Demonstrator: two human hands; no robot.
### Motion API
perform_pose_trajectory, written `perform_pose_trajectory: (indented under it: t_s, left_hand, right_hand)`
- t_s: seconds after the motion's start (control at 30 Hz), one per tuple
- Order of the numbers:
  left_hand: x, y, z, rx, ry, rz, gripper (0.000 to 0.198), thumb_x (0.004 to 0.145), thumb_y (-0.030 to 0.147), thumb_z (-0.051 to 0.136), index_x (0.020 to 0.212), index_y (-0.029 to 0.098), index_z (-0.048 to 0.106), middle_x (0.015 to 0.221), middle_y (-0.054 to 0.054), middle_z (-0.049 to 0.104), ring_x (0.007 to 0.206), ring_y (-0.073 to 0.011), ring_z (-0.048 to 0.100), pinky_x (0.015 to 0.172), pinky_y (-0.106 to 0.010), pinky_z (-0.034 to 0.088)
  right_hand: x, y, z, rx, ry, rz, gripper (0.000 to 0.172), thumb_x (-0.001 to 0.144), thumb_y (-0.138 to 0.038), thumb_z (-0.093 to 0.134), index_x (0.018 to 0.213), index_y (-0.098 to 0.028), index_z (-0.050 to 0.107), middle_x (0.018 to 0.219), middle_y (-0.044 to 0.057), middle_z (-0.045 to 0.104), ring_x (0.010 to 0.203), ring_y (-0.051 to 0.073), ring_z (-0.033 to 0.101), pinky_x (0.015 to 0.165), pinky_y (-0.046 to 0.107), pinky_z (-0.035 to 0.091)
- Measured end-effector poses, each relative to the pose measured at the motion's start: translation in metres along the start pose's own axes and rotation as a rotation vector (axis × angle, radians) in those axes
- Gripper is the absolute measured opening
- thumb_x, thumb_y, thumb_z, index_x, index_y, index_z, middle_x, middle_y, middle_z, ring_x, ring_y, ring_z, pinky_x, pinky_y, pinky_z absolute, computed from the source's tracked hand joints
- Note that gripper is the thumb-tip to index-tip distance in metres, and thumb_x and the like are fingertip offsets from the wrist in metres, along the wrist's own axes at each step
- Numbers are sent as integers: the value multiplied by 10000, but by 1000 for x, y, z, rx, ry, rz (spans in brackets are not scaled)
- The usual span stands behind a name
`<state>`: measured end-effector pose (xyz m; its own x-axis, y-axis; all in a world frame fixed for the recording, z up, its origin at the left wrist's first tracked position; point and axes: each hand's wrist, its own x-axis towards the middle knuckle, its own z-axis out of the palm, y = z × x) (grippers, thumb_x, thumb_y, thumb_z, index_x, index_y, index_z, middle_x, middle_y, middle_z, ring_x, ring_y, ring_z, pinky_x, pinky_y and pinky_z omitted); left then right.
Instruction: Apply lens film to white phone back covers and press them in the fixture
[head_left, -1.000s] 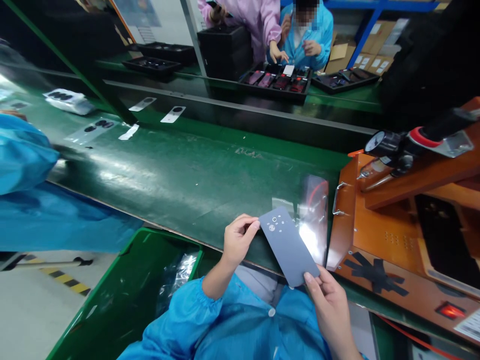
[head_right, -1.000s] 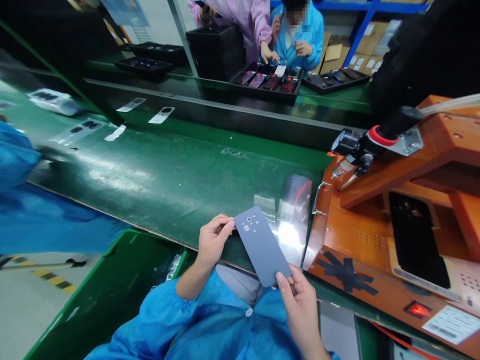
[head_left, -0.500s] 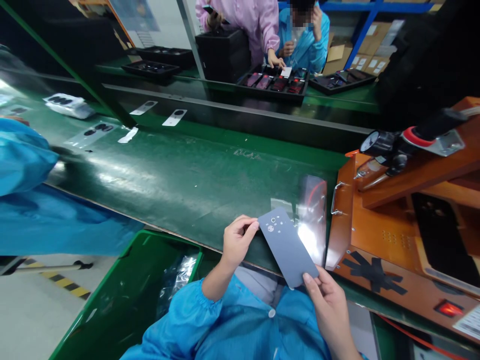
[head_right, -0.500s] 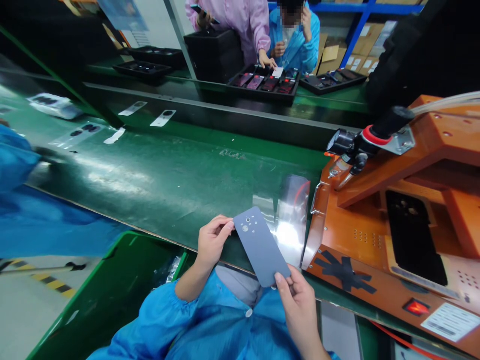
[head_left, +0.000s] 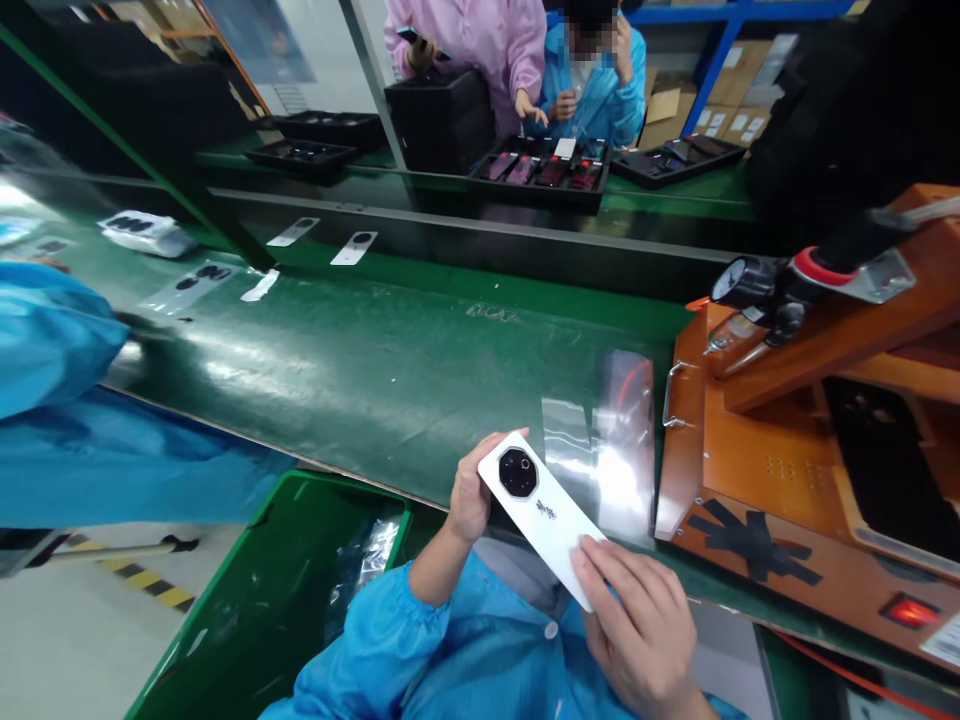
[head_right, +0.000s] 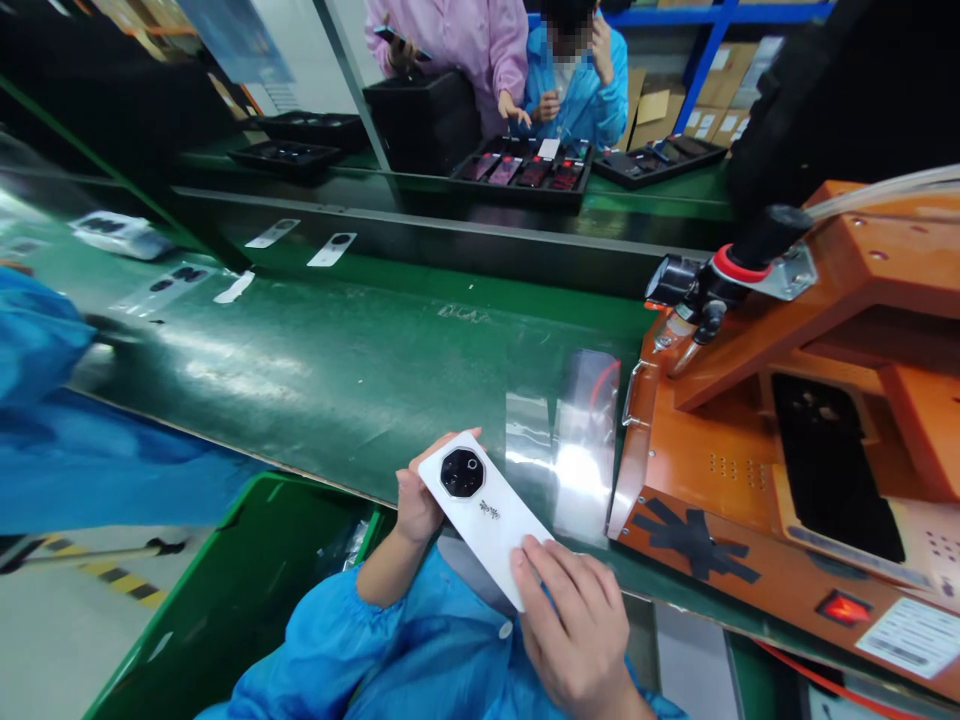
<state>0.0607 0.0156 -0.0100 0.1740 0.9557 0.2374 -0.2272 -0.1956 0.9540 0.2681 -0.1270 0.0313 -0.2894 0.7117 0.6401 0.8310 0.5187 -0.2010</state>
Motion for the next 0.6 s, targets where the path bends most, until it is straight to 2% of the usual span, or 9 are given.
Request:
perform_pose_trajectory:
  t_s: [0.07,0.27,0.37,0.43,0.53,0.6]
  left_hand:
    - [-1,-3,-2,-54,-2,-30,1022,867,909,226,1319,112,679,1066,-167,709,921,-295,640,826,-413,513]
    - [-2,-4,-3,-28,5,-34,936,899,864,273,1262,113,700,1043,-151,710,902,-282,641,818,-393,510]
    - [-1,-2,-2,-36,9,-37,916,900,853,292,1248,116,711,1038,-151,715,904,-281,642,810,-382,506]
    - [1,2,-1,-41,14,-33,886,901,843,316,1221,128,732,1029,-146,718,903,-277,644,807,-375,502]
    - [1,11,2,-38,-2,-46,902,873,880,329,1146,149,781,1033,-146,727,928,-290,652,823,-377,498]
    - [0,16,2,-34,-28,-93,995,834,940,263,1089,147,807,1034,-159,741,943,-310,658,834,-393,500]
  right_hand:
    - [2,-3,1,-7,-4,-13,325,998,-96,536,1279,-131,695,1254,116,727,1129,269,675,919,425,466]
    - [-1,-5,2,26,33,11,292,993,-105,557,1240,-129,711,1220,117,740,1086,265,691,894,422,474]
    - [-6,-3,3,30,27,18,310,988,-146,571,1268,-170,703,1222,97,744,1077,262,710,900,412,487]
    - [-9,0,2,34,-12,-2,344,983,-174,567,1304,-198,686,1263,92,729,1135,269,704,920,402,499]
    - [-9,4,-8,43,-45,-45,355,991,-154,521,1309,-201,670,1303,101,707,1249,280,656,961,405,522]
    - [-6,7,-24,27,-25,-77,310,998,-131,521,1254,-195,682,1266,95,725,1253,265,654,971,393,543]
